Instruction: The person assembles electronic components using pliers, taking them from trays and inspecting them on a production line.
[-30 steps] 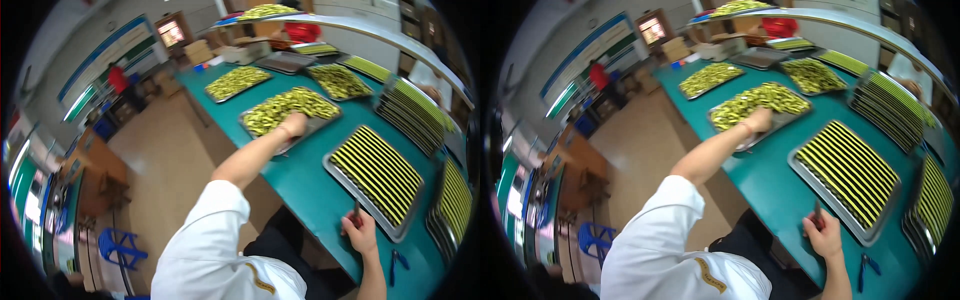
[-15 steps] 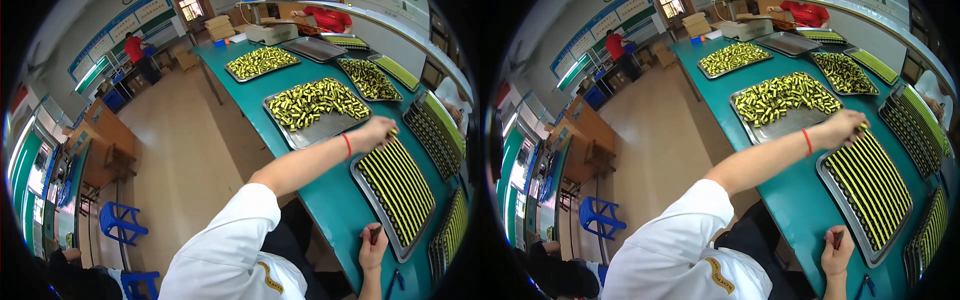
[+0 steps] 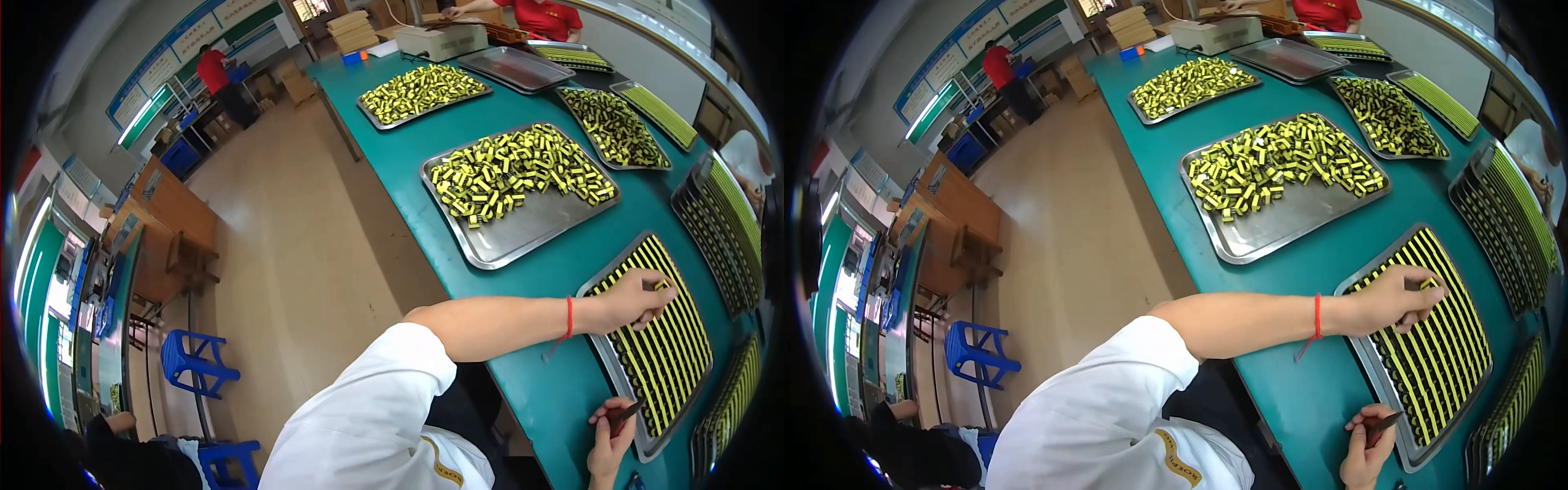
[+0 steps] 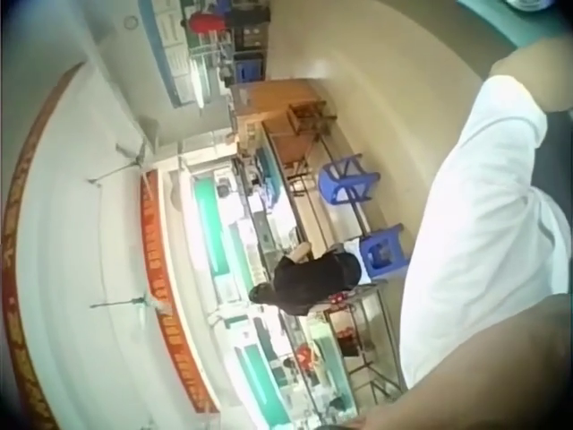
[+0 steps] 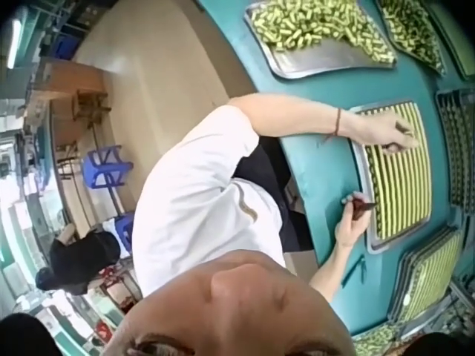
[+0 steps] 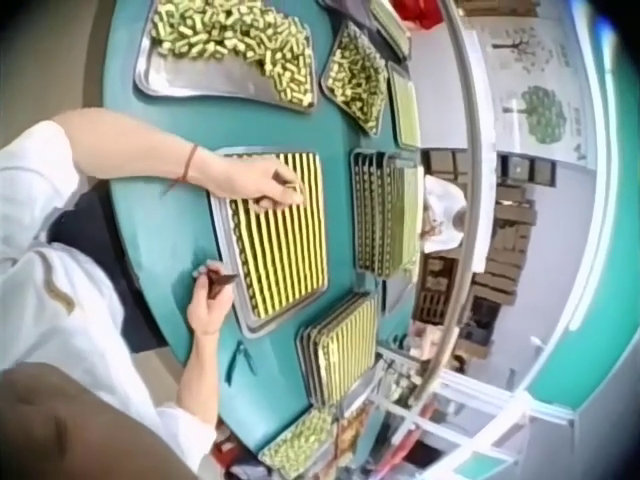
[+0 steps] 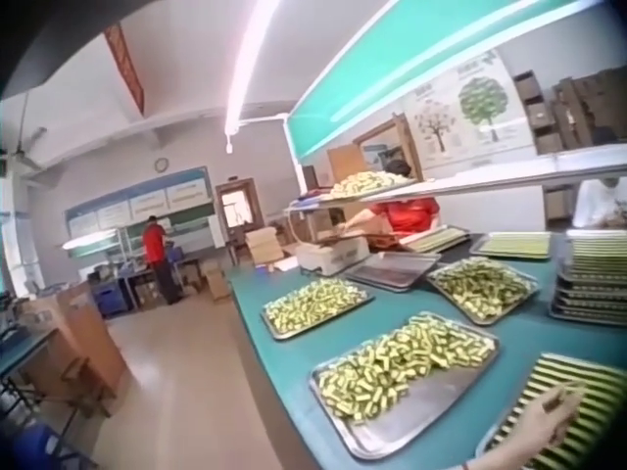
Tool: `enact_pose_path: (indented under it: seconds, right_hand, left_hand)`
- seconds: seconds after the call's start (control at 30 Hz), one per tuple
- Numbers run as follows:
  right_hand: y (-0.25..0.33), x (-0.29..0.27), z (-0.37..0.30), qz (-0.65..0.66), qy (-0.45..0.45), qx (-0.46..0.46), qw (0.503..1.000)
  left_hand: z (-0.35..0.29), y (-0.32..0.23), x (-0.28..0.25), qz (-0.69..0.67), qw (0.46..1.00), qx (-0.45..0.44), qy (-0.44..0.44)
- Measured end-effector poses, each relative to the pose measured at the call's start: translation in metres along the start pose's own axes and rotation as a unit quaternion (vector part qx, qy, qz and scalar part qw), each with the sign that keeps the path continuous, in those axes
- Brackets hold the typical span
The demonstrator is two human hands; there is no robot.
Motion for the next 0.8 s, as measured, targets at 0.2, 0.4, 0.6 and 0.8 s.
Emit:
enact_pose_path:
  seconds: [0.2, 0.4, 0.6, 0.8]
  right_hand:
    - [0.018, -0.001, 0.021, 0.095, -0.034, 0.028, 0.994]
    - [0.038, -0.011, 0.041, 0.252, -0.007, -0.027, 0.967]
    - [0.029, -0.018, 0.032, 0.333, 0.01, -0.003, 0.943]
    - [0.044, -0.013, 0.019, 0.325, -0.007, 0.021, 0.945]
  left_hand:
    - [-0.008, 0.004, 0.003, 0.069, 0.997, -0.002, -0.026]
    - [-0.011, 0.007, 0.015, 0.027, 1.0, 0.001, 0.009]
    - [-0.022, 0.007, 0.022, 0.026, 0.999, -0.027, 0.025]
    - [-0.032, 0.005, 0.034, 0.122, 0.991, 0.051, 0.031]
Point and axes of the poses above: each hand's wrist, its own z-axis towards the middle knuckle, its own x-axis out of the palm, y = z × x, the point moved 4 cm from there along z, towards the middle knuckle, and after that the axes turned 12 degrees about z, right-handed, at the moved point
